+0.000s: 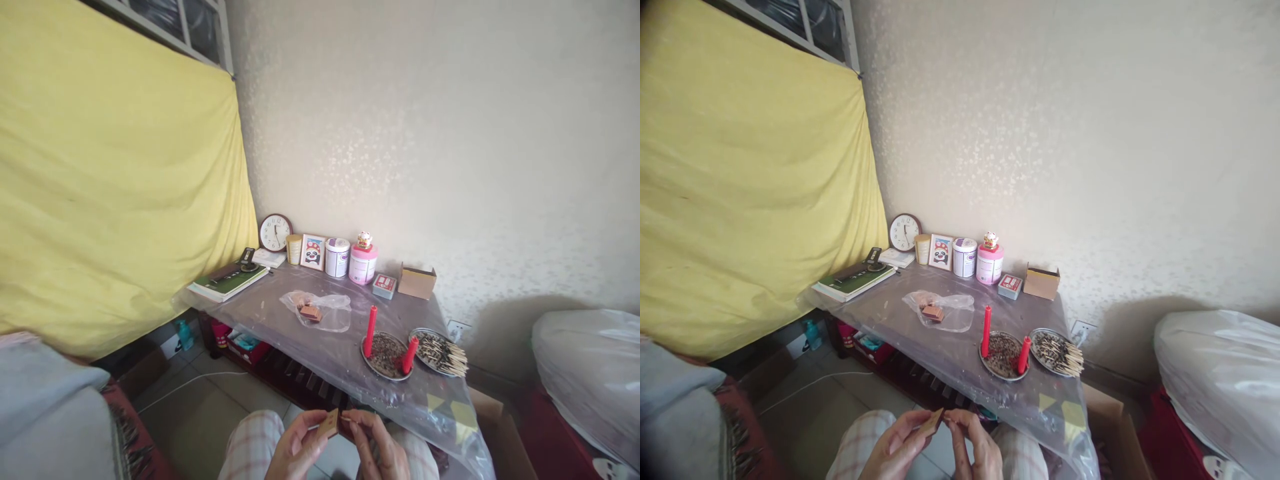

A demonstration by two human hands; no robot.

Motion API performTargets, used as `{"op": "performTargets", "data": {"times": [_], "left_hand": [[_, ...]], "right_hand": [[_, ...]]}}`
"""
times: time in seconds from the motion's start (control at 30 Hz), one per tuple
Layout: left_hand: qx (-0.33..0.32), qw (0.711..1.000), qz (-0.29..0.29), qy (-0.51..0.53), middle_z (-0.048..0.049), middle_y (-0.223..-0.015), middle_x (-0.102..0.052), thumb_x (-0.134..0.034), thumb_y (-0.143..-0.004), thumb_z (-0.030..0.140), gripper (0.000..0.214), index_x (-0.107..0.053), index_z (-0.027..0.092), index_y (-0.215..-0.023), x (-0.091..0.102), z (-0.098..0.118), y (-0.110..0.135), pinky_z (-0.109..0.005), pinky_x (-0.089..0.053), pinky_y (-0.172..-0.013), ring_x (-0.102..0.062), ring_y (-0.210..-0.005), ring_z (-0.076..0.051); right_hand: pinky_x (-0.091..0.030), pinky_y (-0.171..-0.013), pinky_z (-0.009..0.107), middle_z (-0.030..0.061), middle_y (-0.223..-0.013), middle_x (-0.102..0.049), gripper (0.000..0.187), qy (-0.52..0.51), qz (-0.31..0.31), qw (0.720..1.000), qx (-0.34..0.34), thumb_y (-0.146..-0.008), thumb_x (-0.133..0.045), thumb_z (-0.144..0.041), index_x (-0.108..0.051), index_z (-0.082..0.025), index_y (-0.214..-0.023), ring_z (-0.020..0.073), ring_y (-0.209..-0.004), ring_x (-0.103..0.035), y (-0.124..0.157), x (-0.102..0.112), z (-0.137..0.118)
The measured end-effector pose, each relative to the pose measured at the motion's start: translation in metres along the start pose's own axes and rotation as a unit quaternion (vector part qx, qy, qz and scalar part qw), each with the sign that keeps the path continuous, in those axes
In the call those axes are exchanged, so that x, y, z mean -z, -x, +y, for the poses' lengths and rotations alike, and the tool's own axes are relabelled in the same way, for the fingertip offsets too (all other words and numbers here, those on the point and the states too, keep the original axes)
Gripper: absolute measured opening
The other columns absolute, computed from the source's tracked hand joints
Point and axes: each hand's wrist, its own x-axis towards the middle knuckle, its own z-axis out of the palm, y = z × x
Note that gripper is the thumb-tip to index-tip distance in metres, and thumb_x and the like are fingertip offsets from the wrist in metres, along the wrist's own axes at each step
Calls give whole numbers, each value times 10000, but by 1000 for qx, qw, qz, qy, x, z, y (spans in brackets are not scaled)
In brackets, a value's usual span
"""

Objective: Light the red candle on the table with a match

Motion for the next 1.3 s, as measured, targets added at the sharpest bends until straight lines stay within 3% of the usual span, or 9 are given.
{"op": "performTargets", "data": {"times": [0.13,0.33,0.6,0.8,0.9,0.97,1.0,1.1,1.3], "left_hand": [[-15,999,13,-33,-80,-1037,-806,-769,-737,407,298,-753,233,-977,-16,26,11,-431,-447,-996,-661,-1069,-289],[-20,999,36,11,-65,-979,-791,-761,-750,334,235,-737,194,-937,-35,54,13,-391,-455,-983,-661,-1020,-239],[-25,999,13,37,-50,-969,-781,-750,-770,339,210,-745,200,-927,-42,59,12,-373,-456,-1005,-666,-1032,-224],[-21,998,46,40,-56,-919,-769,-802,-714,346,232,-753,187,-876,-40,57,6,-389,-464,-942,-658,-950,-227],[-30,998,39,45,-76,-923,-764,-799,-717,345,240,-747,173,-876,-43,59,6,-418,-453,-951,-650,-932,-235],[-38,998,16,45,-87,-960,-757,-768,-754,351,248,-745,169,-922,-46,63,9,-435,-424,-1006,-638,-995,-251],[-38,998,5,41,-90,-979,-754,-756,-767,349,251,-744,170,-941,-47,64,11,-441,-409,-1028,-629,-1017,-255],[-30,999,-3,26,-84,-996,-745,-734,-784,347,231,-744,178,-943,-47,67,16,-462,-367,-1078,-608,-1047,-259],[-12,999,25,28,-70,-1009,-734,-741,-777,353,210,-749,197,-918,-42,61,15,-452,-367,-1075,-597,-1053,-249]], "right_hand": [[-619,-762,187,-3,-947,-805,135,45,-79,996,26,-948,-591,-277,-706,-301,-1016,167,-825,-782,-12,9,-17],[-615,-778,214,13,-920,-795,158,86,-5,992,96,-943,-567,-198,-693,-277,-995,169,-831,-770,-33,13,-46],[-622,-775,247,32,-913,-793,187,129,2,979,155,-957,-536,-186,-692,-278,-1002,177,-831,-767,-39,4,-29],[-613,-785,273,55,-956,-775,180,120,56,974,184,-941,-565,-132,-669,-248,-1030,181,-886,-753,-37,19,-57],[-610,-768,306,76,-986,-779,181,104,20,967,232,-963,-531,-147,-659,-243,-1046,196,-900,-754,-35,15,-48],[-608,-714,280,53,-891,-792,204,162,-17,966,200,-992,-500,-241,-698,-234,-948,183,-788,-760,-39,9,-24],[-597,-643,263,36,-776,-780,269,191,19,967,168,-1000,-486,-305,-700,-228,-855,178,-687,-748,-43,7,-10],[-596,-667,285,74,-799,-785,300,208,80,968,112,-1000,-474,-338,-701,-180,-885,201,-716,-757,-52,9,17],[-578,-755,273,47,-844,-776,204,107,108,988,40,-937,-589,-353,-713,-192,-912,185,-786,-738,-54,20,5]]}}
